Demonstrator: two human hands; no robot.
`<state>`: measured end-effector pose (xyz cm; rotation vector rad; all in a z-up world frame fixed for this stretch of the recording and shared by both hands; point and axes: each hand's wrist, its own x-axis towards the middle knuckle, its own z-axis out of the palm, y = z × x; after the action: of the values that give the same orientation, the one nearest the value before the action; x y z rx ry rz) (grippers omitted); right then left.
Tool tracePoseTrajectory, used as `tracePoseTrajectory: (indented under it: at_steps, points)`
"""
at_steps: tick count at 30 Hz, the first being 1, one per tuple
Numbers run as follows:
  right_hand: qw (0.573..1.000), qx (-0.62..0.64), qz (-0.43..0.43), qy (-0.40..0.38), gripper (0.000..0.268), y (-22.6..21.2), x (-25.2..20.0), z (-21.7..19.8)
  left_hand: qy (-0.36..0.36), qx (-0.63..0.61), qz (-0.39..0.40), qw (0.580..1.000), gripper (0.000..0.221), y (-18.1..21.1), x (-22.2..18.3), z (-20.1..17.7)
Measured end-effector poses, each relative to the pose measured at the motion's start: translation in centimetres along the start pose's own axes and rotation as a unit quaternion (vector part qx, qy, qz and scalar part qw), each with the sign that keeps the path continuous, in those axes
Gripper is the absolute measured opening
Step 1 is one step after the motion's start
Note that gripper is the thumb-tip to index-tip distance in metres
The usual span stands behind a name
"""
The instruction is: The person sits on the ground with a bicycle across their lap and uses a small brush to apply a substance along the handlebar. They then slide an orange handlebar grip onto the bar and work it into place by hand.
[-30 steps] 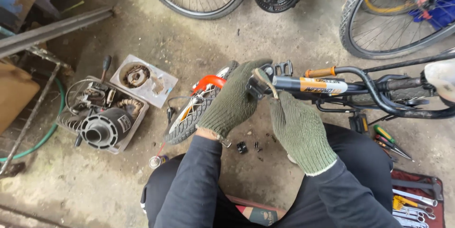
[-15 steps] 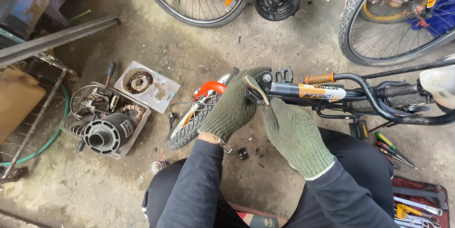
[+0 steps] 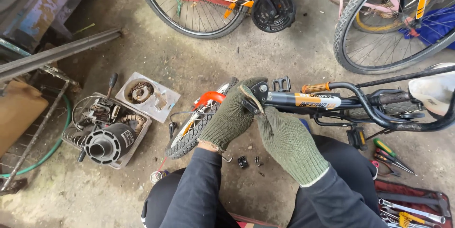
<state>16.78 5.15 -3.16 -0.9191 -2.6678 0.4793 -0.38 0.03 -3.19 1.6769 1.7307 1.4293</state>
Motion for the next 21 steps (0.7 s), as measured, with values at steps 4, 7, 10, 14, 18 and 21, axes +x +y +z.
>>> tracePoseTrajectory:
  at_steps: [4, 7, 10, 14, 18, 21]
  points:
    - [0.996, -0.087, -0.02, -0.02, 0.021, 0.2, -2.3, -0.1, -0.029, -0.019, -0.023, 0.999, 0.066, 0.0, 0.1, -0.4]
    - [0.969, 0.082, 0.193, -0.131, 0.025, -0.1, -3.7, -1.8, -0.051, -0.016, -0.053, 0.997, 0.064, 0.3, 0.3, -1.2]
    - [0.966, 0.106, 0.221, -0.079, 0.021, 2.8, -4.8, 0.8, -0.066, -0.04, -0.076, 0.994, 0.064, 0.6, 0.5, -2.0]
    - [0.944, 0.03, 0.315, 0.092, 0.037, 4.4, -2.5, 6.6, -0.073, -0.022, -0.083, 0.994, 0.082, -2.6, 0.5, -1.3]
    - [0.971, 0.05, 0.221, 0.078, 0.045, 3.1, 0.4, 7.4, -0.056, -0.18, -0.197, 0.962, 0.083, 1.7, 1.2, -2.2]
    - [0.958, 0.085, 0.253, -0.107, 0.026, 4.5, 0.5, 4.0, -0.084, -0.015, -0.194, 0.977, 0.081, 1.1, 1.6, -2.2]
